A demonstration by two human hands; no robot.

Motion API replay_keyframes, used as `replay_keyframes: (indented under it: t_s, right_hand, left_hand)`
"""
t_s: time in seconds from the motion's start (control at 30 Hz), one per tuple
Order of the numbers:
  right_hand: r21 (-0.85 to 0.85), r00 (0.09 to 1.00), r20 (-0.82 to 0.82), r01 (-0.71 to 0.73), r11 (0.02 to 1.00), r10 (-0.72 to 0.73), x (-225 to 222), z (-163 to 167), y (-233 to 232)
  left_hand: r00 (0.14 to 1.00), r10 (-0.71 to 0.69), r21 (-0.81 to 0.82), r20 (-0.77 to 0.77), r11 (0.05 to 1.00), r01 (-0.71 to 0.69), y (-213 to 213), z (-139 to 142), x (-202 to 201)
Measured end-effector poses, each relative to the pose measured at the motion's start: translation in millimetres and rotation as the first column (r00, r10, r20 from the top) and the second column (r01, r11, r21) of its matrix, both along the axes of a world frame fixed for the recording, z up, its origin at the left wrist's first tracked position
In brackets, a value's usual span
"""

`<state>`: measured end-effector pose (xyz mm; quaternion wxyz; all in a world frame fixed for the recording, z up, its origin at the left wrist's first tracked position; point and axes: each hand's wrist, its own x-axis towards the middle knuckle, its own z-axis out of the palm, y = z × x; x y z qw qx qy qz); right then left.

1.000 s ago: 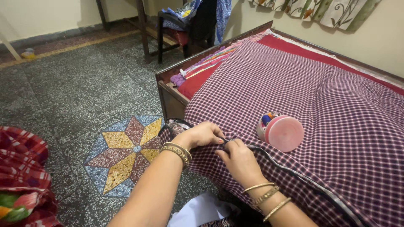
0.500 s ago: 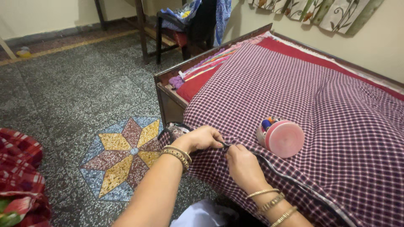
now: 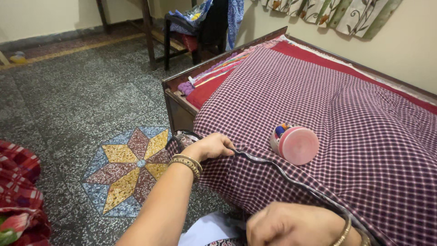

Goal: The person sits on the floor beside a bed and hand-sews a black fabric strap using a needle and thread, pulling the needle through the strap repeatedly and adjusting the strap as they stitch. A small sewing kit container with thread spools rests on the bed nearby.

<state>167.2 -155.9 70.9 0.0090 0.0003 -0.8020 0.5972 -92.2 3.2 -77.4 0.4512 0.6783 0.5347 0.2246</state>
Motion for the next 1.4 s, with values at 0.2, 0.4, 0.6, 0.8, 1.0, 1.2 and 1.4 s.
replay_keyframes:
  t_s: [0.2, 0.4, 0.6, 0.8, 1.0, 1.2, 1.4]
  right_hand:
    - [0.059, 0.997, 0.016, -0.075, 0.995, 0.074, 2.4, -5.1, 3.0]
    - [-0.02, 0.716, 0.284, 0.669, 0.743, -0.637, -28.9, -82.6, 57.4]
    - [-0.316, 0.572, -0.074, 0.763, 0.563, -0.817, -35.4, -167.1, 124.7]
    - [-0.359, 0.463, 0.016, 0.83, 0.427, -0.886, -25.0, -181.4, 140.5]
    - [-0.323, 0.469, 0.102, 0.85, 0.416, -0.878, -15.4, -176.0, 141.3]
    - [-0.242, 0.606, -0.029, 0.767, 0.594, -0.795, -13.9, -177.9, 142.1]
    - [-0.102, 0.557, 0.003, 0.826, 0.554, -0.83, -24.0, -178.1, 133.2]
  left_hand:
    - [1.0, 0.013, 0.006, -0.008, 1.0, -0.013, 0.1, -2.1, -2.6]
    - [0.998, -0.024, 0.013, 0.063, 1.0, 0.023, 3.3, -6.7, -6.4]
    - [0.996, -0.078, 0.119, -0.048, 0.989, 0.083, -20.4, 10.4, -13.0]
    - [0.898, 0.076, 0.508, -0.433, 0.844, 0.174, -64.2, 34.3, -2.6]
    - [0.914, 0.274, 0.721, -0.3, 0.692, 0.029, -86.1, 27.2, -4.7]
    - [0.924, 0.265, 0.662, -0.277, 0.749, -0.017, -69.2, 5.7, -9.4]
    - [0.923, 0.228, 0.621, -0.309, 0.784, 0.015, -55.1, -11.2, -15.9]
